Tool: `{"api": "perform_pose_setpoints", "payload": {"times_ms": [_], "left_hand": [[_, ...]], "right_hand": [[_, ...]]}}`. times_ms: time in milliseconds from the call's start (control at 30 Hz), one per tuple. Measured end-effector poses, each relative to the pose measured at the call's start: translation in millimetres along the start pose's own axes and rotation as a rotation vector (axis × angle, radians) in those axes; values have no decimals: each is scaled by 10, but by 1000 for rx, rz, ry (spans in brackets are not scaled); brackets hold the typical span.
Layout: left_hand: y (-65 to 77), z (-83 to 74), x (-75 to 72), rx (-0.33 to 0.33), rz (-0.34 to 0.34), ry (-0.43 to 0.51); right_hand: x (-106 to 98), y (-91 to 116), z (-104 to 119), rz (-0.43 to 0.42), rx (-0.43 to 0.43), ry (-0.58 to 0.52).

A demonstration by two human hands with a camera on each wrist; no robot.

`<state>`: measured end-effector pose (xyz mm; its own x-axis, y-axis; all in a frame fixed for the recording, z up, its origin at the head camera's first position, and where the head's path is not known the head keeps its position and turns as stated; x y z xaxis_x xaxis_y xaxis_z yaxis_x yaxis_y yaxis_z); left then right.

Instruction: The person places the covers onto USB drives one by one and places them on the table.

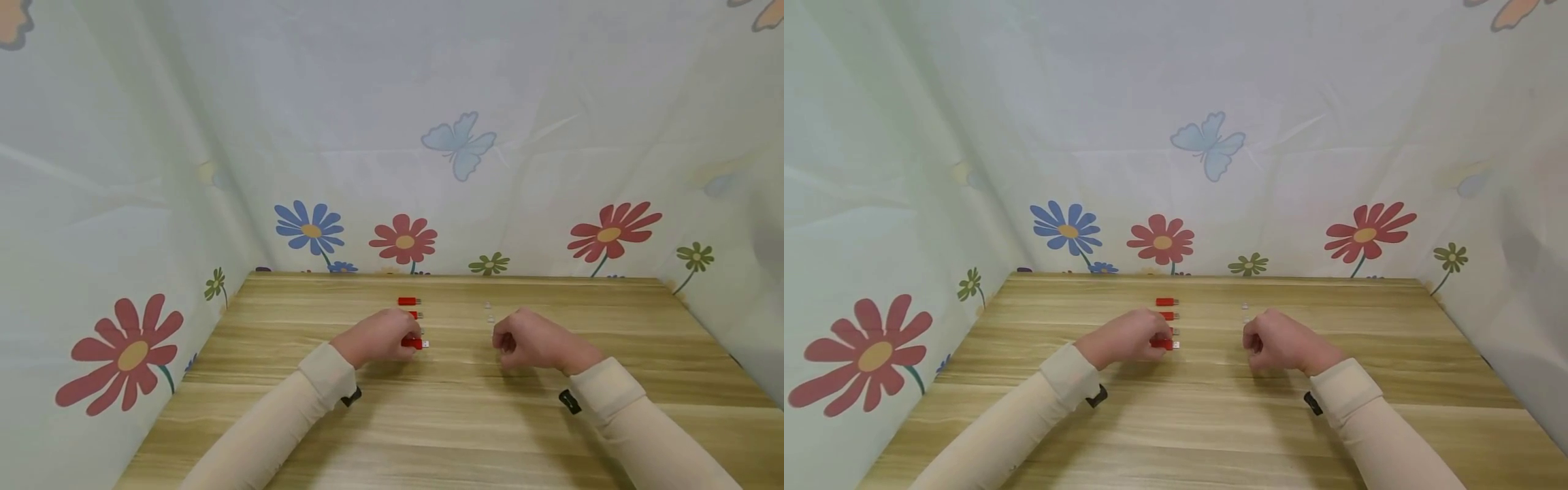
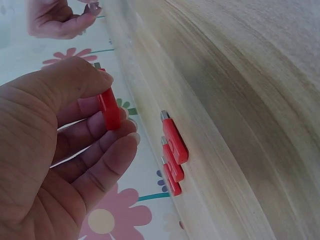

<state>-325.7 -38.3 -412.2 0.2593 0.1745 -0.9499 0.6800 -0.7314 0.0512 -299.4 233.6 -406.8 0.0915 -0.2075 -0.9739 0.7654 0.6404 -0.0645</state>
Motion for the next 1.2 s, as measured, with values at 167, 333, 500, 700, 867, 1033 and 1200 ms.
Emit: {"api": "perform_pose_setpoints", "payload": {"times_ms": [167, 333, 500, 700, 867, 1033, 1200], "left_hand": [[36, -30, -24, 24, -12, -4], [55, -63, -45, 57, -24, -13], [51, -84, -28, 82, -22, 11], [55, -112, -7, 96, -15, 52], [73, -152, -19, 113, -23, 38], [77, -176, -14, 133, -31, 17], [72, -193, -10, 149, -32, 19]], "right_hand": [[-5, 18, 13, -36, -15, -19], [-6, 45, 22, -71, -28, -56], [18, 48, 45, -103, -48, -100], [45, 20, 126, -142, -64, -117], [71, -8, 172, -160, -65, -142], [105, -35, 209, -182, -89, -168], [123, -64, 255, -190, -89, -179]]}}
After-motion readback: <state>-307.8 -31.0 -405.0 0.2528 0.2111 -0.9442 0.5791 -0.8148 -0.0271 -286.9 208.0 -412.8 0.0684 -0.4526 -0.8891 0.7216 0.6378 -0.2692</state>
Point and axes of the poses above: each hand's wrist, its own y-axis away from the middle knuckle, its own x-axis out of the palm, z = x × y, the point moved 3 cm from there along -y, towards the middle knuckle, and after that the axes turned 8 degrees about y, right-handed, at the moved point
